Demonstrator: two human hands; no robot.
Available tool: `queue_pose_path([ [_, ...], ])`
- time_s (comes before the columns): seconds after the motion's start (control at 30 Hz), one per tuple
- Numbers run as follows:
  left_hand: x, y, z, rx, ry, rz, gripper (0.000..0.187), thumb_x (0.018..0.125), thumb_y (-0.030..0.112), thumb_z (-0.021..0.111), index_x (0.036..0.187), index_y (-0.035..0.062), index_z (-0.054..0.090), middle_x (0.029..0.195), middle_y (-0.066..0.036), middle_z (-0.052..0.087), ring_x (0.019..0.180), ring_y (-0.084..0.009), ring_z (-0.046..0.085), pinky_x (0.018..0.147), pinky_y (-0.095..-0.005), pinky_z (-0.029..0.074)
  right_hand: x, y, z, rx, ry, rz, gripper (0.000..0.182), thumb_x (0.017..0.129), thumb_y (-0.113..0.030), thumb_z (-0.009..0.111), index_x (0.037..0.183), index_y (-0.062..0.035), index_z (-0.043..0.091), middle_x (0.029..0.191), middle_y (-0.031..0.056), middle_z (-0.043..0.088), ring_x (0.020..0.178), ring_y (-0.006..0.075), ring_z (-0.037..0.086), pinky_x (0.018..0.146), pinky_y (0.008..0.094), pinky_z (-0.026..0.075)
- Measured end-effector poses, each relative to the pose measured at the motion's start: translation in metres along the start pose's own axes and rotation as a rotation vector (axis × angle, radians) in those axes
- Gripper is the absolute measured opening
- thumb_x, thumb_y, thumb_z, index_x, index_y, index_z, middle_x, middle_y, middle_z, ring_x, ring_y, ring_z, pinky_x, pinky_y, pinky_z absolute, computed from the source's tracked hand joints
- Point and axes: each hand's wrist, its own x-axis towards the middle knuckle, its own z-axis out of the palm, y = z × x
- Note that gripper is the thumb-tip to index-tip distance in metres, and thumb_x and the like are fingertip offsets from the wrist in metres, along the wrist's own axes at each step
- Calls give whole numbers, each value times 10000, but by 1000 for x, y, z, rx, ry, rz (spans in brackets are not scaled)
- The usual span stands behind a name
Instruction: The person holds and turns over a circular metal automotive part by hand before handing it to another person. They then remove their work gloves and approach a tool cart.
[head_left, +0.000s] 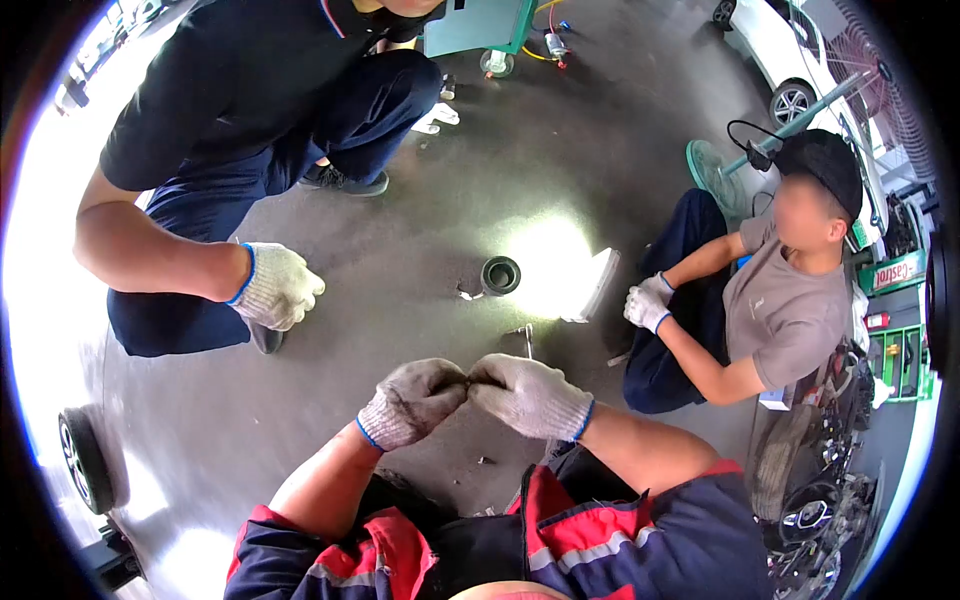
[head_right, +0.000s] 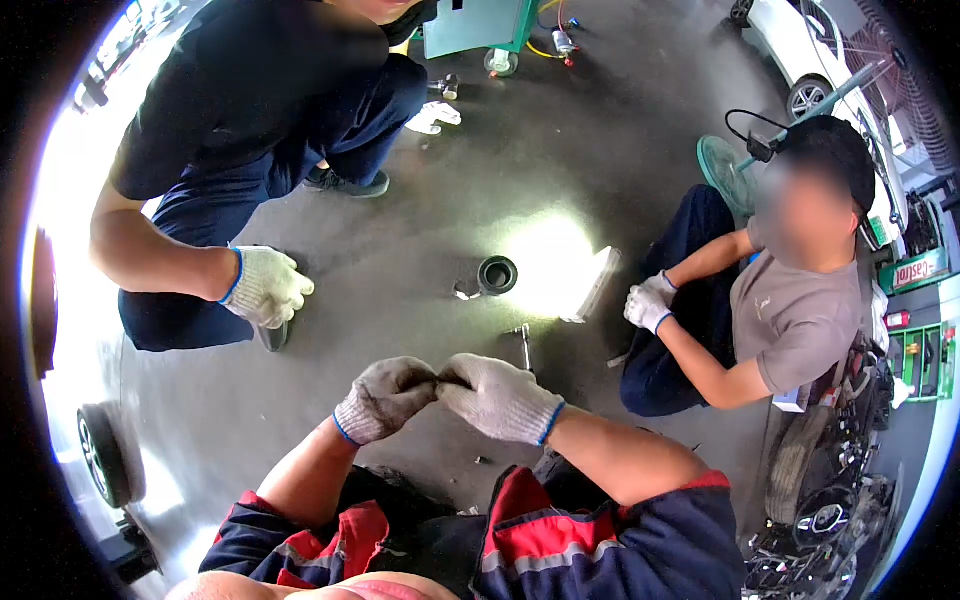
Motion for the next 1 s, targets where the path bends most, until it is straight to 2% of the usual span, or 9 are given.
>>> queue_pose_path([
  [0.03, 0, -1, 0, 18, 14, 3, 273, 1001, 209, 726, 1132, -30, 743, 968, -95, 770, 888, -189, 704, 821, -349, 577, 2, 3, -1, 37, -11, -24, 288, 1034, -274, 648, 1170, -26, 703, 1076, 225, 748, 1017, 414, 730, 883, 477, 568],
  [0.07, -1, -2, 0, 38, 28, 6, 279, 1001, 207, 724, 1137, -37, 739, 971, -102, 771, 887, -193, 706, 817, -346, 577, 3, 3, -3, 17, -58, -21, 269, 1039, -242, 645, 1178, -19, 700, 1079, 213, 750, 1016, 371, 730, 893, 451, 567],
  [0.13, -3, -15, 2, -218, -40, -71, 302, 1004, 239, 701, 1128, -33, 742, 980, -118, 775, 893, -205, 727, 820, -363, 584, 8, -3, -11, -23, -153, -23, 232, 1048, -178, 640, 1194, -5, 693, 1085, 188, 756, 1014, 286, 730, 913, 399, 565],
  [0.23, -8, -18, 3, -513, -18, -164, 323, 999, 247, 697, 1138, -43, 726, 976, -122, 774, 861, -205, 738, 796, -353, 597, 9, -9, -20, -70, -212, -98, 229, 1043, -179, 629, 1188, -13, 692, 1098, 206, 742, 1035, 312, 723, 927, 415, 556],
  [0.27, -9, -18, 7, -600, 1, -198, 328, 996, 243, 700, 1145, -49, 716, 972, -120, 773, 844, -202, 738, 783, -344, 601, 14, -5, -18, -100, -238, -129, 236, 1040, -196, 623, 1180, -20, 693, 1076, 219, 731, 1053, 364, 718, 932, 452, 558],
  [0.43, -2, -39, 9, -913, -85, -258, 251, 962, 155, 669, 1096, -56, 695, 917, -138, 753, 779, -234, 737, 756, -350, 609, 12, -6, -25, -396, -145, -363, 238, 997, -242, 649, 1114, -41, 699, 1032, 213, 732, 999, 421, 732, 928, 522, 578],
  [0.57, 3, -32, 18, -759, 4, -223, 250, 955, 151, 653, 1089, -57, 690, 908, -128, 743, 805, -230, 737, 765, -354, 611, 11, 10, -20, -642, -38, -475, 244, 1000, -298, 638, 1074, -72, 690, 1005, 179, 730, 976, 398, 745, 834, 535, 593],
  [0.7, 8, -30, 24, -507, 106, -267, 226, 960, 96, 656, 1113, -67, 685, 940, -120, 744, 850, -215, 736, 808, -355, 609, 5, 9, -33, -656, -121, -280, 316, 970, -277, 663, 1129, -10, 723, 1047, 224, 754, 997, 407, 766, 866, 511, 610],
  [1.0, 24, -14, 39, -194, 20, -214, 212, 975, 129, 675, 1096, -33, 739, 1003, -93, 772, 919, -178, 714, 855, -323, 566, 3, 21, -36, -595, -64, -314, 276, 971, -270, 655, 964, -9, 743, 899, 219, 749, 876, 415, 770, 812, 531, 614],
])
